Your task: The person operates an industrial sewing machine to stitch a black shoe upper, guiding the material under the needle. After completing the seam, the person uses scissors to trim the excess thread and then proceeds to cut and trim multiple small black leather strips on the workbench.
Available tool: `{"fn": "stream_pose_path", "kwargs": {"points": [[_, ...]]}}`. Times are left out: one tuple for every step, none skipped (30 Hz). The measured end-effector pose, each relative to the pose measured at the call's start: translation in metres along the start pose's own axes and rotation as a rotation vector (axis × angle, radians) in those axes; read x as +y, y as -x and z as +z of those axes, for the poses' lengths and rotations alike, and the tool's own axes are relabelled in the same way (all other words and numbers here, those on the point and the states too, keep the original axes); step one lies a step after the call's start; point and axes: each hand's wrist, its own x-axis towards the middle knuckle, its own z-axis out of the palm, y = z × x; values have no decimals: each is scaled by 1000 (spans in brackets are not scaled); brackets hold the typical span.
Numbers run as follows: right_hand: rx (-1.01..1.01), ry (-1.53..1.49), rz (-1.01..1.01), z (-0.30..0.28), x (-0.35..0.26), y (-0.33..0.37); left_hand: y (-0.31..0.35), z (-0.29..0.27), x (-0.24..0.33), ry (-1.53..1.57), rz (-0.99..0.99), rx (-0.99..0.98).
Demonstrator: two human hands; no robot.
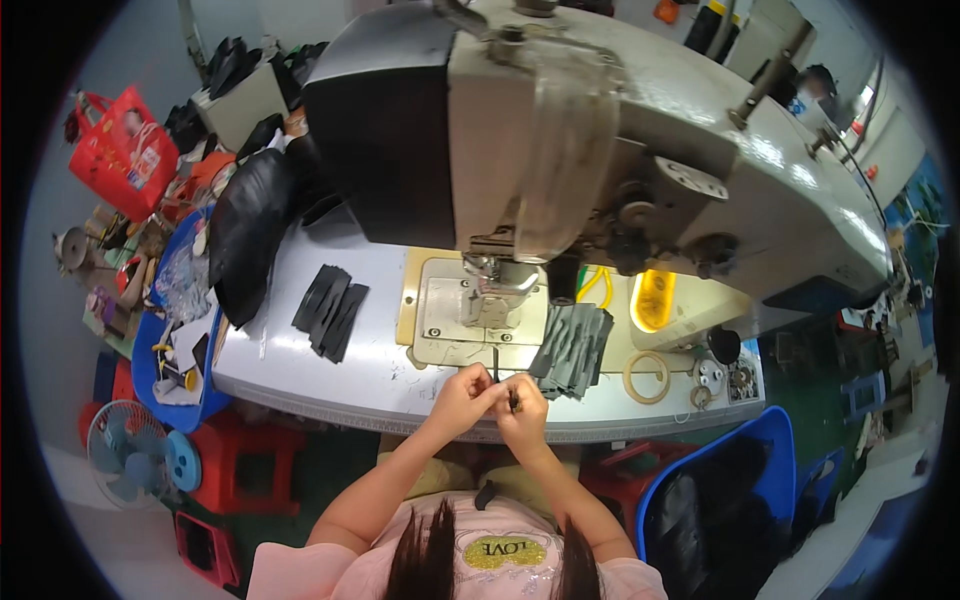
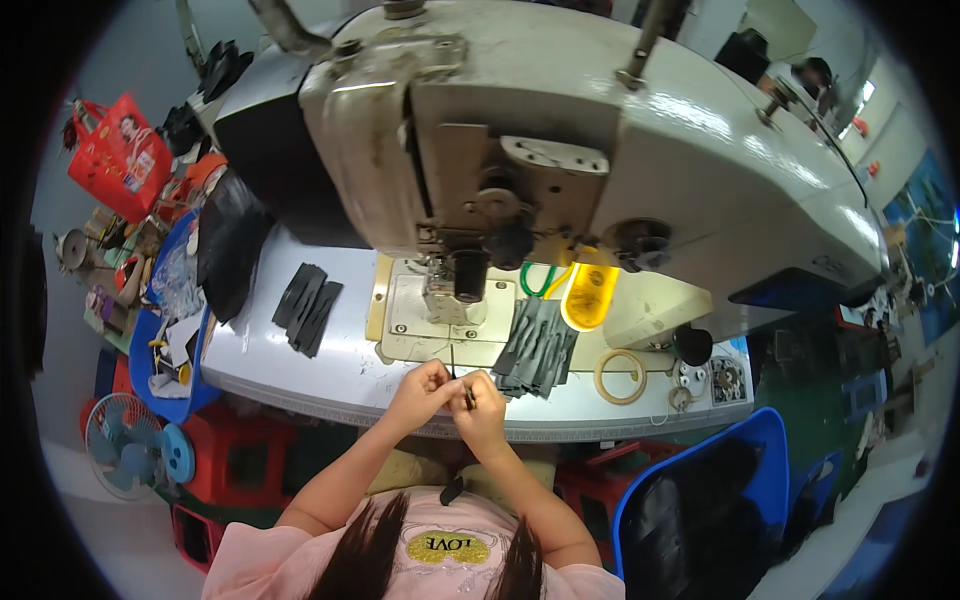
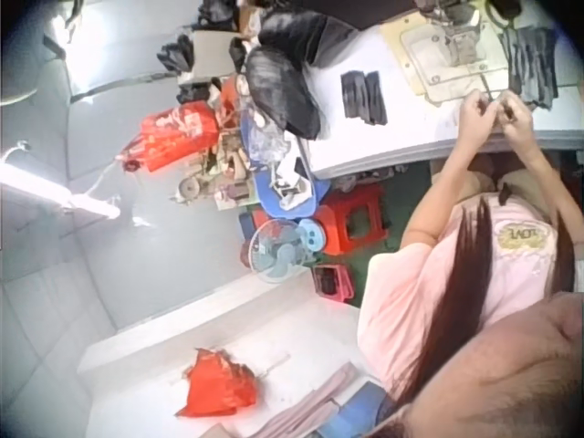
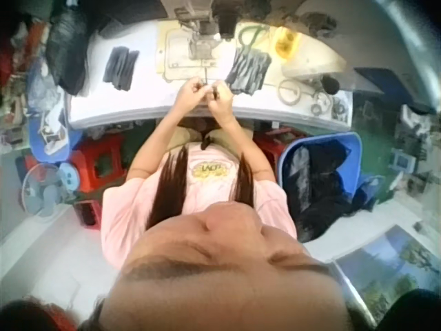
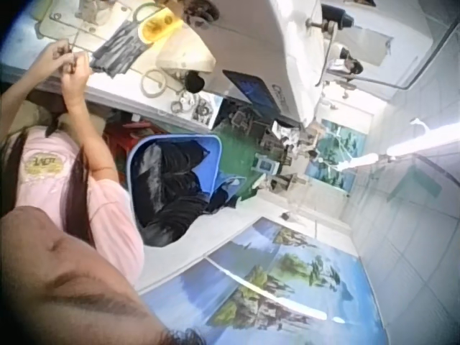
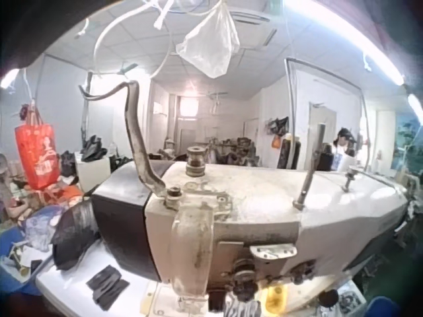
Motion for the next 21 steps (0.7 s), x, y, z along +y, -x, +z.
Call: {"fn": "stream_pose_path", "kwargs": {"points": [[6,-10,18,-2,1,0,-2,2,1,-5,14,-3],[5,-26,33,-4,1,-1,-2,7,10,26,-13,-16],[36,-111,92,-6,5,1,-3,11,14,-37,-15,-16],[66,-197,151,-10,14,5,-4,15,17,-101,-17,-16],[90,-285,206,-15,19,5,-7,18,19,-163,-15,-9],[140,-348,138,-30,9,-3,-12,20,16,-225,37,71],[238,-449,212,-43,5,-4,-19,17,12,-239,22,56],[331,-411,37,-61,5,-13,-26,15,6,-254,10,35],[394,-474,163,-83,2,-15,-33,12,1,-269,-9,15],[353,-321,264,-104,-7,-26,-41,16,-1,-311,-27,-22],[307,-343,293,-117,8,-32,-48,25,4,-239,-42,-74],[253,-351,412,-119,19,-40,-58,36,7,-223,10,-82],[198,-357,529,-118,30,-45,-68,47,8,-207,62,-89],[223,-356,500,-107,47,-51,-77,57,11,-364,171,23],[236,-326,580,-96,53,-57,-86,64,13,-519,278,144],[222,-169,515,-91,79,-56,-90,66,13,-697,415,262],[199,-25,448,-80,82,-61,-87,61,12,-715,414,262],[225,171,278,-77,81,-58,-82,55,11,-733,412,267],[241,238,315,-82,76,-53,-75,49,10,-751,408,276],[297,259,286,-82,78,-49,-65,36,9,-712,416,274],[350,273,255,-83,84,-45,-56,17,8,-746,396,259]]}}
